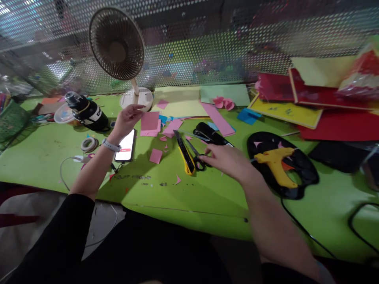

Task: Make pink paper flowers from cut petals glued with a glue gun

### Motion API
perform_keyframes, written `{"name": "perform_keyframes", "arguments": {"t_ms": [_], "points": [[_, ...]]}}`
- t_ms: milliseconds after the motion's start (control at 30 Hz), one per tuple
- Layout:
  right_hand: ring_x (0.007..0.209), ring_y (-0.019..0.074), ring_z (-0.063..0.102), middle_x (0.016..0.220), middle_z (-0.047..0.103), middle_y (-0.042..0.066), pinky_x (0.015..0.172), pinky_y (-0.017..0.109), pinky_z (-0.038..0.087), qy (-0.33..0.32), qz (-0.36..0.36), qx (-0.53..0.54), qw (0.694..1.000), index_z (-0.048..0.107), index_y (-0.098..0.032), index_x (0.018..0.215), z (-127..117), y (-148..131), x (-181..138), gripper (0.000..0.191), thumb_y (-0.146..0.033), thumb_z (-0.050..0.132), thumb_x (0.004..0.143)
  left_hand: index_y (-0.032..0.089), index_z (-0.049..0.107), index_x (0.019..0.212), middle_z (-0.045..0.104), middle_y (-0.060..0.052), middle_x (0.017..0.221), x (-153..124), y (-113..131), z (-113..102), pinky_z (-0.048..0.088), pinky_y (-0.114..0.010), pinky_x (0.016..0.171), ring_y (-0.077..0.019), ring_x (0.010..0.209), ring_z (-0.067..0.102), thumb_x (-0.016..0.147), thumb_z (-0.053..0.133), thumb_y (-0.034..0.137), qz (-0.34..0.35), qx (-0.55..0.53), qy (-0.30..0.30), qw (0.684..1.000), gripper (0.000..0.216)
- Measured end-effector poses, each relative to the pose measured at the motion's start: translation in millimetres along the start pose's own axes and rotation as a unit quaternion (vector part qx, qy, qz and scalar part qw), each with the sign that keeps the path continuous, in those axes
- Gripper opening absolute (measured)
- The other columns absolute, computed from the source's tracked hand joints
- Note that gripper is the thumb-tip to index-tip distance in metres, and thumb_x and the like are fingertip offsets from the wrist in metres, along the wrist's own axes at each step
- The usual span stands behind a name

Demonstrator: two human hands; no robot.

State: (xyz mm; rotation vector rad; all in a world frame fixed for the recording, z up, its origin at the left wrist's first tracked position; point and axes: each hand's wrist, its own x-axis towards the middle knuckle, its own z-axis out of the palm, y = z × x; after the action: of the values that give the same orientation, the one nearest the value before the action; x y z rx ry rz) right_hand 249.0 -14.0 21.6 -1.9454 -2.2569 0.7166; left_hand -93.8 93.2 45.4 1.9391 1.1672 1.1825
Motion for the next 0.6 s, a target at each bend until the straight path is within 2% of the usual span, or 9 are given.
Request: {"name": "perform_keyframes", "arguments": {"t_ms": [100, 200, 233, 300, 333, 400, 467, 533, 600], "points": [[0.047, 0.0149, 0.058, 0.067, 0.067, 0.002, 0.041, 0.025, 0.037, 0.048, 0.013, 0.221, 0.974, 0.065, -0.021, 0.111, 1.3, -7.9, -2.3, 0.047, -0.058, 0.066, 0.082, 0.018, 0.063, 0.123, 0.074, -0.008, 0.100, -22.1, 21.1, 12.8, 0.055, -0.029, 0.084, -0.0166, 0.096, 0.070, 0.090, 0.063, 0.022, 0.016, -0.101, -0.045, 0.994, 0.033], [0.037, 0.0109, 0.052, 0.061, 0.066, -0.003, 0.035, 0.023, 0.038, -0.017, -0.018, 0.443, 0.896, 0.052, -0.021, 0.138, 10.2, -26.3, -4.7, 0.074, -0.059, 0.072, 0.078, 0.020, 0.063, 0.125, 0.072, -0.009, 0.108, -48.5, 42.6, 35.3, 0.056, -0.028, 0.083, -0.0157, 0.096, 0.069, 0.091, 0.063, 0.027, 0.009, -0.170, -0.139, 0.975, 0.034], [0.034, 0.0095, 0.048, 0.057, 0.064, -0.004, 0.033, 0.021, 0.036, -0.040, -0.028, 0.487, 0.872, 0.051, -0.021, 0.140, 14.2, -32.9, -5.3, 0.077, -0.058, 0.074, 0.076, 0.020, 0.063, 0.124, 0.071, -0.010, 0.111, -56.2, 48.2, 42.3, 0.056, -0.028, 0.084, -0.0157, 0.096, 0.069, 0.091, 0.063, 0.028, 0.007, -0.187, -0.159, 0.969, 0.033], [0.029, 0.0079, 0.044, 0.049, 0.060, -0.006, 0.029, 0.020, 0.034, -0.046, -0.037, 0.537, 0.841, 0.063, -0.020, 0.127, 21.7, -44.0, -6.9, 0.067, -0.058, 0.076, 0.074, 0.019, 0.066, 0.119, 0.071, -0.010, 0.112, -68.3, 55.9, 52.8, 0.055, -0.027, 0.082, -0.0146, 0.094, 0.069, 0.091, 0.065, 0.029, 0.005, -0.204, -0.171, 0.964, 0.030], [0.029, 0.0080, 0.045, 0.047, 0.059, -0.006, 0.029, 0.020, 0.035, -0.024, -0.042, 0.550, 0.834, 0.070, -0.019, 0.116, 24.4, -48.0, -8.3, 0.057, -0.057, 0.077, 0.074, 0.020, 0.066, 0.119, 0.071, -0.010, 0.112, -72.8, 58.0, 55.8, 0.055, -0.027, 0.083, -0.0148, 0.096, 0.068, 0.090, 0.066, 0.030, 0.000, -0.206, -0.166, 0.964, 0.032], [0.035, 0.0099, 0.054, 0.052, 0.064, -0.003, 0.034, 0.022, 0.045, 0.058, -0.068, 0.546, 0.833, 0.077, -0.021, 0.100, 26.9, -53.1, -12.5, 0.039, -0.053, 0.076, 0.077, 0.020, 0.065, 0.116, 0.071, -0.008, 0.106, -79.5, 59.4, 57.7, 0.053, -0.026, 0.080, -0.0138, 0.094, 0.067, 0.088, 0.069, 0.036, -0.033, -0.218, -0.104, 0.970, 0.033], [0.047, 0.0125, 0.063, 0.067, 0.073, 0.000, 0.044, 0.026, 0.055, 0.162, -0.132, 0.491, 0.846, 0.078, -0.027, 0.100, 26.7, -55.2, -17.9, 0.025, -0.044, 0.073, 0.083, 0.016, 0.068, 0.101, 0.071, -0.006, 0.088, -85.4, 58.4, 56.7, 0.051, -0.023, 0.069, -0.0117, 0.080, 0.066, 0.091, 0.062, 0.048, -0.115, -0.235, -0.068, 0.963, 0.034], [0.055, 0.0140, 0.067, 0.078, 0.077, 0.000, 0.052, 0.030, 0.059, 0.232, -0.229, 0.391, 0.861, 0.077, -0.032, 0.106, 26.8, -56.4, -21.9, 0.020, -0.034, 0.069, 0.088, 0.013, 0.069, 0.086, 0.069, -0.007, 0.074, -91.7, 56.4, 56.2, 0.048, -0.024, 0.060, -0.0114, 0.067, 0.064, 0.094, 0.044, 0.064, -0.225, -0.280, -0.139, 0.923, 0.057], [0.058, 0.0149, 0.068, 0.079, 0.078, -0.001, 0.055, 0.031, 0.059, 0.245, -0.334, 0.278, 0.867, 0.076, -0.034, 0.109, 29.7, -58.4, -22.6, 0.022, -0.029, 0.065, 0.091, 0.013, 0.071, 0.085, 0.070, -0.010, 0.075, -98.1, 54.5, 58.2, 0.049, -0.026, 0.060, -0.0134, 0.067, 0.065, 0.092, 0.035, 0.072, -0.303, -0.345, -0.238, 0.856, 0.070]]}}
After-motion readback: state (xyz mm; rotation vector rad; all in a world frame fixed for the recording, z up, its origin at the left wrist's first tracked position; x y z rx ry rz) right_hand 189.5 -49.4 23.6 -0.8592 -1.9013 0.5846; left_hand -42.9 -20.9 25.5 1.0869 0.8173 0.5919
